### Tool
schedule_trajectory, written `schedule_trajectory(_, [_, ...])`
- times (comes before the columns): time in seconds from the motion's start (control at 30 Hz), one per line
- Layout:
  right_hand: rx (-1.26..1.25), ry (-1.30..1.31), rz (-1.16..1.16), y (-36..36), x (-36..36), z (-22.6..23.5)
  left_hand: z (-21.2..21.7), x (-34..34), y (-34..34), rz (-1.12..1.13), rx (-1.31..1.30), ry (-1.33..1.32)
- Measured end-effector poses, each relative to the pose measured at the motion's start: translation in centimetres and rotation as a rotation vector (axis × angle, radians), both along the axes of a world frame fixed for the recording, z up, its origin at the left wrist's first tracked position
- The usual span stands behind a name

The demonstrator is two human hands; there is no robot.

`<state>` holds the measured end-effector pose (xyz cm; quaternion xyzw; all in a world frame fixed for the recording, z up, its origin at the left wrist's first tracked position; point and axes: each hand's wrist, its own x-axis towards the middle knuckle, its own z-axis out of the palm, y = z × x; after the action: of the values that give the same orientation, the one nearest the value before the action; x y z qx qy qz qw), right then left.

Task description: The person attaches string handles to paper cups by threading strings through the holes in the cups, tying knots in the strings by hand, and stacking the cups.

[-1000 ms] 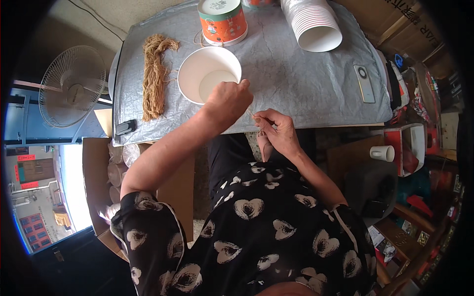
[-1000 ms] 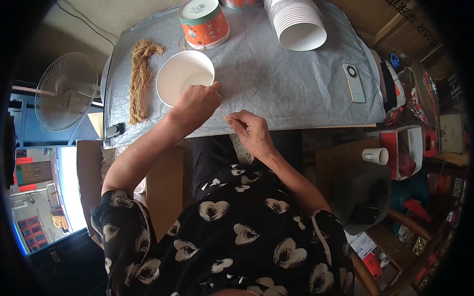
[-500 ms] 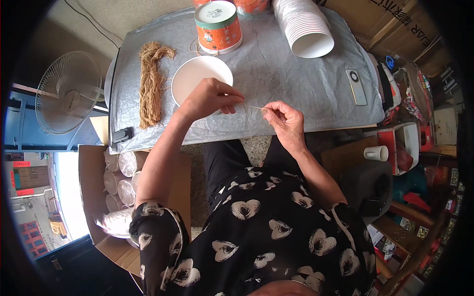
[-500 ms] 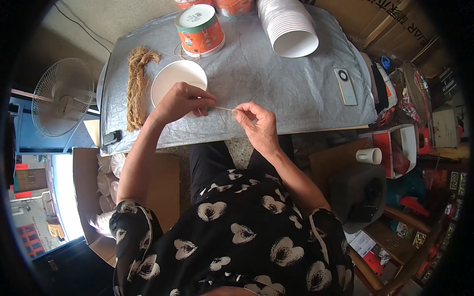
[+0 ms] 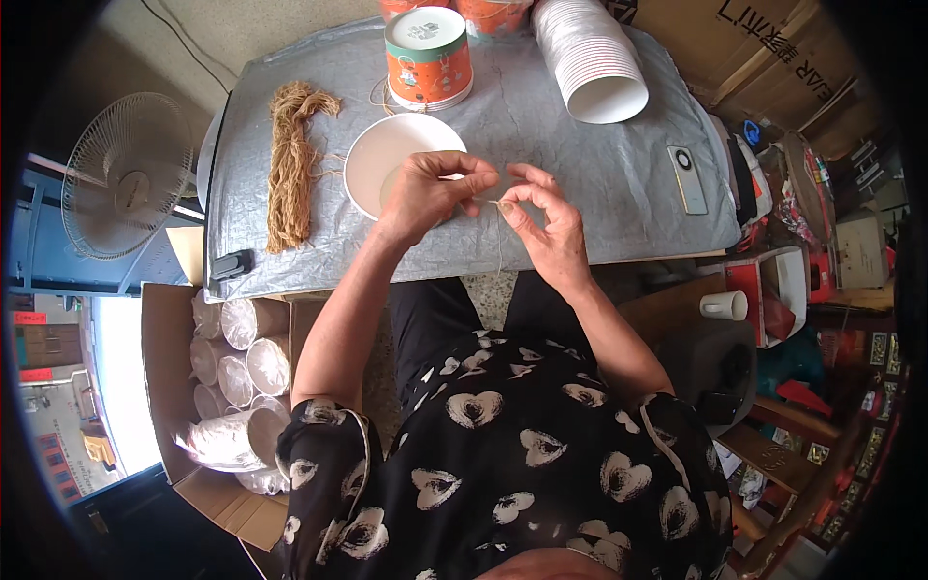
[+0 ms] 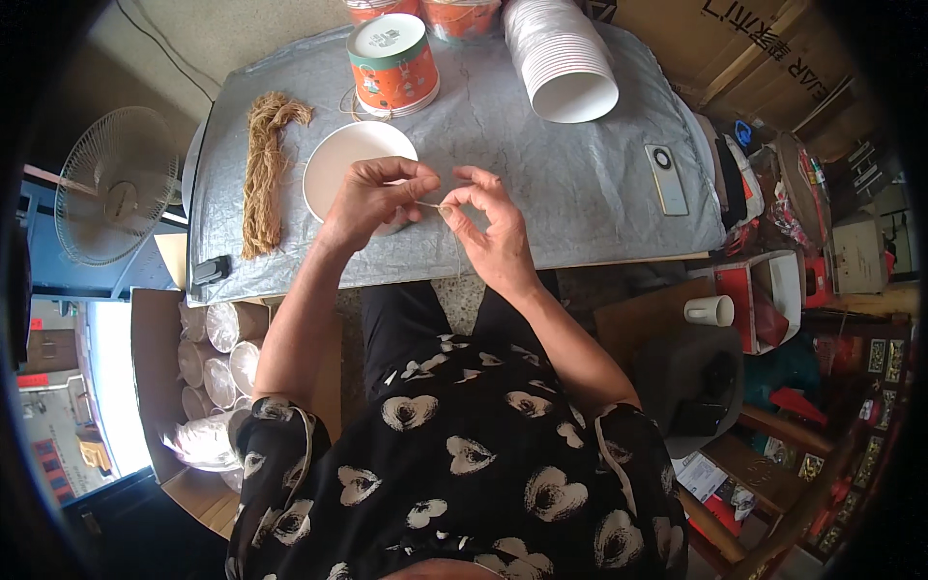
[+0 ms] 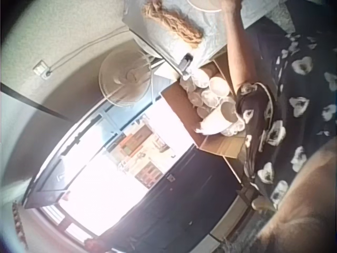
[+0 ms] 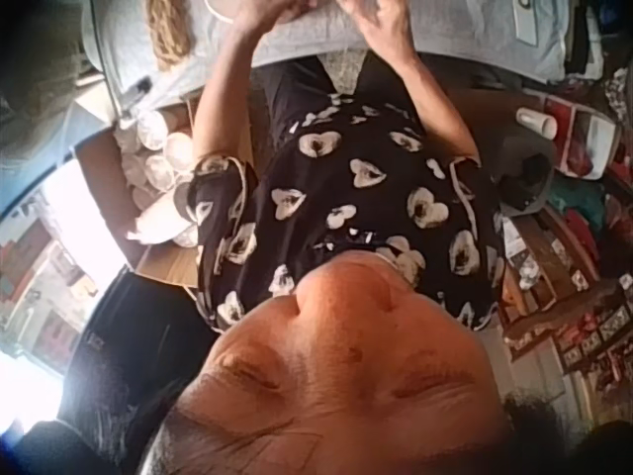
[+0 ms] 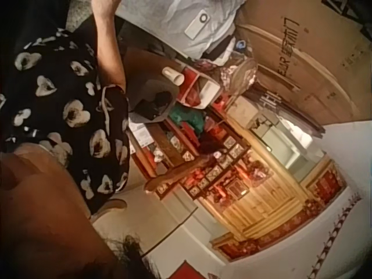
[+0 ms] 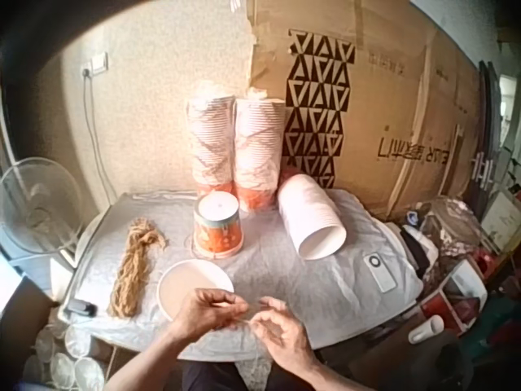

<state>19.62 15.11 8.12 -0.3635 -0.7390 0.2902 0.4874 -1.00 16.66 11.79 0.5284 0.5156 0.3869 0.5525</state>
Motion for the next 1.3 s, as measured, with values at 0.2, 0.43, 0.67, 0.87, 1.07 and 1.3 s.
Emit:
schedule_trajectory(0.2, [-0.564, 0.290, 0.258, 0.8, -0.2, -0.2, -0.6, 1.0, -0.4, 0.021, 0.013, -0.058])
schedule_trajectory(0.43, [-0.531, 0.167, 0.266, 1.6, 1.2, 1.4, -0.3, 0.6, -0.5, -0.165, -0.024, 0.014])
schedule_trajectory(0.67, [-0.393, 0.010, 0.228, 2.2, 2.1, 1.7, -1.4, 0.1, -0.5, -0.216, 0.044, 0.021])
schedule_trajectory(0.87, [-0.406, 0.052, 0.181, 1.9, 1.6, 1.3, -1.3, 0.0, -0.8, -0.185, 0.052, -0.016])
schedule_trajectory(1.07, [-0.385, 0.131, 0.201, 1.8, 0.4, 0.8, -1.4, -0.3, -1.5, -0.184, 0.096, -0.004])
schedule_trajectory(1.3, [-0.461, 0.206, 0.222, 1.8, -0.2, 0.4, -1.3, -0.5, -2.8, -0.146, 0.175, 0.141])
